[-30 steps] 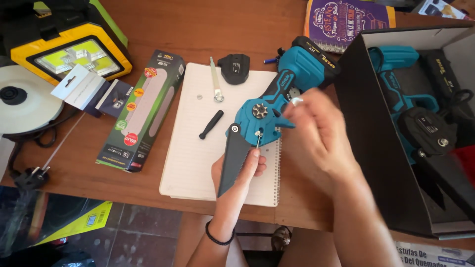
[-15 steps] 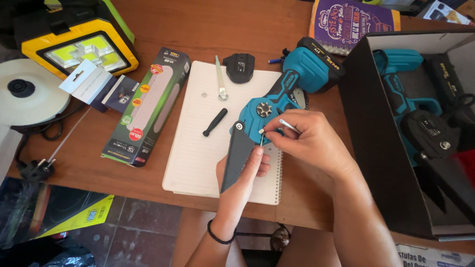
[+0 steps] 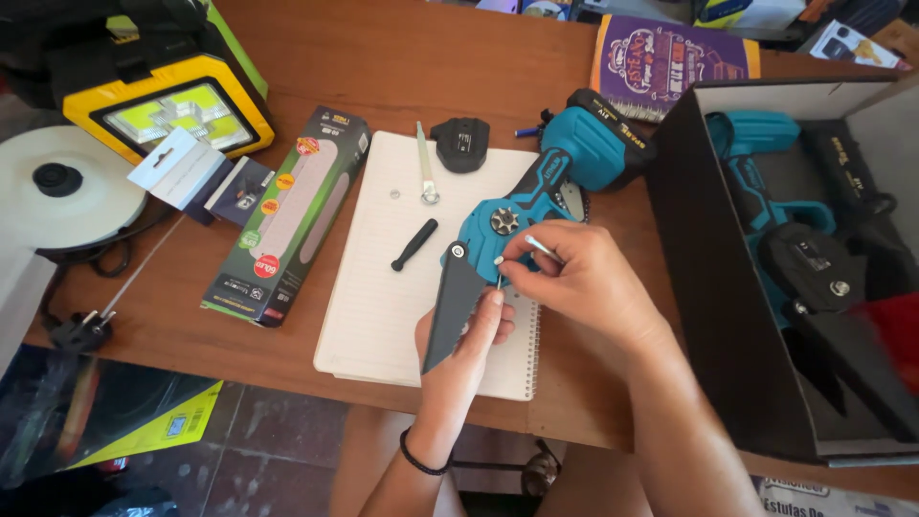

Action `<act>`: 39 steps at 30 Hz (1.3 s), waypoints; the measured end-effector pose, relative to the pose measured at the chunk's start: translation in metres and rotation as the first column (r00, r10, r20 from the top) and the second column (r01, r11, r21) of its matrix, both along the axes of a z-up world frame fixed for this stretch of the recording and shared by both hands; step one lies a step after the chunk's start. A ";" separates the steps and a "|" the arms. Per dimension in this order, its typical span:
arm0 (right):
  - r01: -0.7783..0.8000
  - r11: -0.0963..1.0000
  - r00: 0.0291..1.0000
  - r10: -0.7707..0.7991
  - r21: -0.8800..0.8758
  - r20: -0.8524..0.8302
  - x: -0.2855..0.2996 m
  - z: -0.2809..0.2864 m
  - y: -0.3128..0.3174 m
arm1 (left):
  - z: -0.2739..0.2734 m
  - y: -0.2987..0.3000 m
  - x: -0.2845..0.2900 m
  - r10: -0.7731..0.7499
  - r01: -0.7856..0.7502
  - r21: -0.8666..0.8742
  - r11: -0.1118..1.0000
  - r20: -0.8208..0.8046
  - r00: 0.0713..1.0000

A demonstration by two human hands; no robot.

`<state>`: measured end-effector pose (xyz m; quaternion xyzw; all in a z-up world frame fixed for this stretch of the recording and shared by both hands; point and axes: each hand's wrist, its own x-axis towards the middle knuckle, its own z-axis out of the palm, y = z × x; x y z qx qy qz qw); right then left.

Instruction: Assembling a mini handheld chainsaw by attaching the guide bar and chain

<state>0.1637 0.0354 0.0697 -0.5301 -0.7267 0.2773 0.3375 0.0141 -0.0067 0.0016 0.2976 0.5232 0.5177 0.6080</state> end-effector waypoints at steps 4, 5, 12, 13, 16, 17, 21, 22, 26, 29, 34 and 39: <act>-0.034 0.996 0.999 0.031 0.083 0.032 0.002 -0.006 0.002 | 0.001 0.000 0.000 -0.001 0.001 0.016 1.000 0.028 1.000; -0.046 0.992 0.998 0.040 0.113 0.057 0.003 -0.009 0.002 | 0.003 0.000 -0.001 0.000 0.000 -0.003 1.000 0.026 1.000; -0.097 0.982 0.983 0.069 0.163 0.169 0.002 -0.004 0.001 | 0.005 0.000 -0.004 -0.013 0.013 0.007 1.000 0.044 0.999; -0.101 0.982 0.983 0.074 0.159 0.169 0.003 -0.005 0.002 | 0.003 0.001 -0.004 -0.009 0.009 0.003 1.000 0.044 0.999; -0.070 0.986 0.994 0.055 0.154 0.099 0.007 -0.012 0.005 | -0.007 0.001 -0.005 -0.036 0.036 0.152 0.988 -0.003 0.999; -0.083 0.984 0.993 0.069 0.158 0.094 0.008 -0.015 0.006 | -0.008 0.002 -0.005 -0.039 0.040 0.155 0.987 -0.009 0.999; -0.097 0.988 0.994 0.089 0.121 0.063 0.012 -0.020 0.011 | -0.001 0.002 -0.006 -0.030 0.036 0.152 0.988 -0.045 0.999; -0.103 0.988 0.993 0.096 0.118 0.063 0.013 -0.023 0.011 | 0.000 0.002 -0.006 -0.024 0.030 0.149 0.988 -0.045 0.999; -0.095 0.991 0.995 0.093 0.095 0.024 0.018 -0.030 0.014 | 0.000 0.003 -0.006 -0.021 0.029 0.163 0.986 -0.052 0.998; -0.095 0.993 0.995 0.096 0.076 -0.002 0.017 -0.029 0.015 | 0.000 0.003 -0.005 -0.024 0.029 0.147 0.989 -0.037 0.999; -0.100 0.993 0.995 0.099 0.068 0.008 0.016 -0.020 0.011 | 0.003 0.001 -0.005 -0.029 0.029 0.117 0.993 0.002 1.000; -0.110 0.991 0.994 0.109 0.076 0.016 0.019 -0.026 0.014 | 0.004 -0.002 -0.003 0.001 -0.009 0.078 0.997 0.104 0.995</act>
